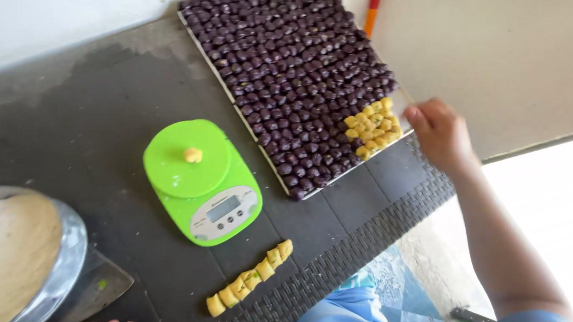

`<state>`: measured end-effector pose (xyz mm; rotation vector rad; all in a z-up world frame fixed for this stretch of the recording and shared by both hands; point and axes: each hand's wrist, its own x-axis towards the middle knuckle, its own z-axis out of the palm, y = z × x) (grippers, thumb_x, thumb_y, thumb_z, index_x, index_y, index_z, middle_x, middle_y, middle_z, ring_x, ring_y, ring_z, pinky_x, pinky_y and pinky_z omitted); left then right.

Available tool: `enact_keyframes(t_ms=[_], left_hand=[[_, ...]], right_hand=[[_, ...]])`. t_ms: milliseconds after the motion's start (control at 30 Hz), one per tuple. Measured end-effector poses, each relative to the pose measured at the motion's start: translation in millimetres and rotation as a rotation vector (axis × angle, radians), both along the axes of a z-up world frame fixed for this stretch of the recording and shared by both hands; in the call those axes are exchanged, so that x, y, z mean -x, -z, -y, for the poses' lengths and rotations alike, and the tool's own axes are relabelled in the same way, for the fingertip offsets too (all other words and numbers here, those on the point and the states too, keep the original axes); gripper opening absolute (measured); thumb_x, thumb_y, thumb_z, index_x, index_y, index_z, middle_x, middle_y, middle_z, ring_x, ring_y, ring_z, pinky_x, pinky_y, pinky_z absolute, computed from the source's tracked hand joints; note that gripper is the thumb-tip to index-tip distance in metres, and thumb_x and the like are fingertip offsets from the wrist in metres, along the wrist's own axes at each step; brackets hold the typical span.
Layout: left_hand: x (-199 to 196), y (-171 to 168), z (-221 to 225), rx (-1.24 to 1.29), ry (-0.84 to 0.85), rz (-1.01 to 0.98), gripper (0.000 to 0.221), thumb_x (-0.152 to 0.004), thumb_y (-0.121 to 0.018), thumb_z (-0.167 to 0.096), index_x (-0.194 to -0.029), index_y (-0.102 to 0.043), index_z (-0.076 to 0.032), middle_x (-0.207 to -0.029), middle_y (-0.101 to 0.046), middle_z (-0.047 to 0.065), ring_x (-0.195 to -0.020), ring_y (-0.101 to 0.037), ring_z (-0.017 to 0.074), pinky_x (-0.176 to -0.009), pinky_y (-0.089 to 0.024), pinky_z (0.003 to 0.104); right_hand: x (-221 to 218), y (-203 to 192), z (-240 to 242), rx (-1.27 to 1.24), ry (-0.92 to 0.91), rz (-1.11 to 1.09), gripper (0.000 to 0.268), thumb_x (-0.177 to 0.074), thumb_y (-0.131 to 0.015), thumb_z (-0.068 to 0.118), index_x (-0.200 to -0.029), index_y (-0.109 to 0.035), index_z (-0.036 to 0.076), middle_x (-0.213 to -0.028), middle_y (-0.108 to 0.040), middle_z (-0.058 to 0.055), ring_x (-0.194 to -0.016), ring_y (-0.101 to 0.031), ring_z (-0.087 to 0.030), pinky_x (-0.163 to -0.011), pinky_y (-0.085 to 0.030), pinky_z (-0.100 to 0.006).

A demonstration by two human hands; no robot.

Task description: Rolling dough into ropes, cutting them into small uniform pieces using a scraper, and arranging the portions on a baking tray.

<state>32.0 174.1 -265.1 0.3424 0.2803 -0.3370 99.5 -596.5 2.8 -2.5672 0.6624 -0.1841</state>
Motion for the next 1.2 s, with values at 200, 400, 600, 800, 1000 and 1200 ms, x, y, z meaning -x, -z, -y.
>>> enact_keyframes(t_ms=[200, 400, 600, 800, 1000, 1200], left_hand=[[-14, 7, 9, -0.186, 0.176, -0.408, 0.043, -0.106, -0.047, -0.024, -0.144, -0.058, -0.008, -0.146, -0.058, 0.033, -0.137, -0.056, 0.0516, -0.119, -0.030, 0.062], [-33, -7, 1, -0.357, 0.370, -0.857, 0.045, -0.105, -0.042, -0.056, -0.137, -0.055, -0.027, -0.148, -0.059, 0.010, -0.148, -0.054, 0.0284, -0.131, -0.036, 0.041], [-18, -146, 156, -0.680, -0.171, -0.331, 0.032, -0.099, -0.054, -0.009, -0.125, -0.061, 0.009, -0.117, -0.070, 0.028, -0.115, -0.071, 0.0417, -0.107, -0.056, 0.049], [12, -212, 246, -0.780, -0.083, 0.142, 0.034, -0.085, -0.078, -0.002, -0.116, -0.072, 0.009, -0.101, -0.081, 0.032, -0.087, -0.083, 0.0412, -0.073, -0.073, 0.048], [8, -231, 267, -0.763, 0.099, 0.286, 0.033, -0.088, -0.081, -0.006, -0.119, -0.076, 0.005, -0.107, -0.082, 0.018, -0.095, -0.077, 0.0200, -0.084, -0.068, 0.033], [10, -233, 270, -0.906, 0.079, 0.315, 0.023, -0.084, -0.085, -0.008, -0.105, -0.080, 0.002, -0.094, -0.085, 0.014, -0.084, -0.079, 0.0159, -0.080, -0.070, 0.031]], right_hand=[[-24, -26, 8, -0.094, -0.024, -0.060, 0.050, -0.093, -0.077, 0.016, -0.142, -0.070, 0.012, -0.123, -0.072, -0.018, -0.110, -0.070, -0.034, -0.103, -0.051, -0.047], [-52, -37, -5, -0.104, 0.063, -0.215, 0.037, -0.096, -0.071, 0.023, -0.132, -0.074, 0.015, -0.114, -0.079, -0.007, -0.107, -0.073, -0.024, -0.102, -0.052, -0.043], [-44, -19, -19, 0.253, -0.146, -0.215, 0.047, -0.099, -0.065, 0.027, -0.144, -0.067, 0.013, -0.130, -0.073, -0.016, -0.117, -0.067, -0.036, -0.104, -0.047, -0.047], [21, -57, -226, 0.157, -0.953, 0.492, 0.034, -0.095, -0.085, 0.014, -0.125, -0.071, 0.011, -0.129, -0.074, -0.012, -0.113, -0.076, -0.024, -0.094, -0.062, -0.035], [34, -39, -291, 0.016, -1.374, 0.529, 0.033, -0.106, -0.068, 0.017, -0.131, -0.063, -0.005, -0.123, -0.067, -0.024, -0.103, -0.075, -0.035, -0.090, -0.063, -0.044], [36, -39, -301, 0.055, -1.343, 0.546, 0.034, -0.105, -0.071, 0.015, -0.130, -0.062, -0.008, -0.117, -0.069, -0.021, -0.102, -0.074, -0.027, -0.085, -0.066, -0.038]])
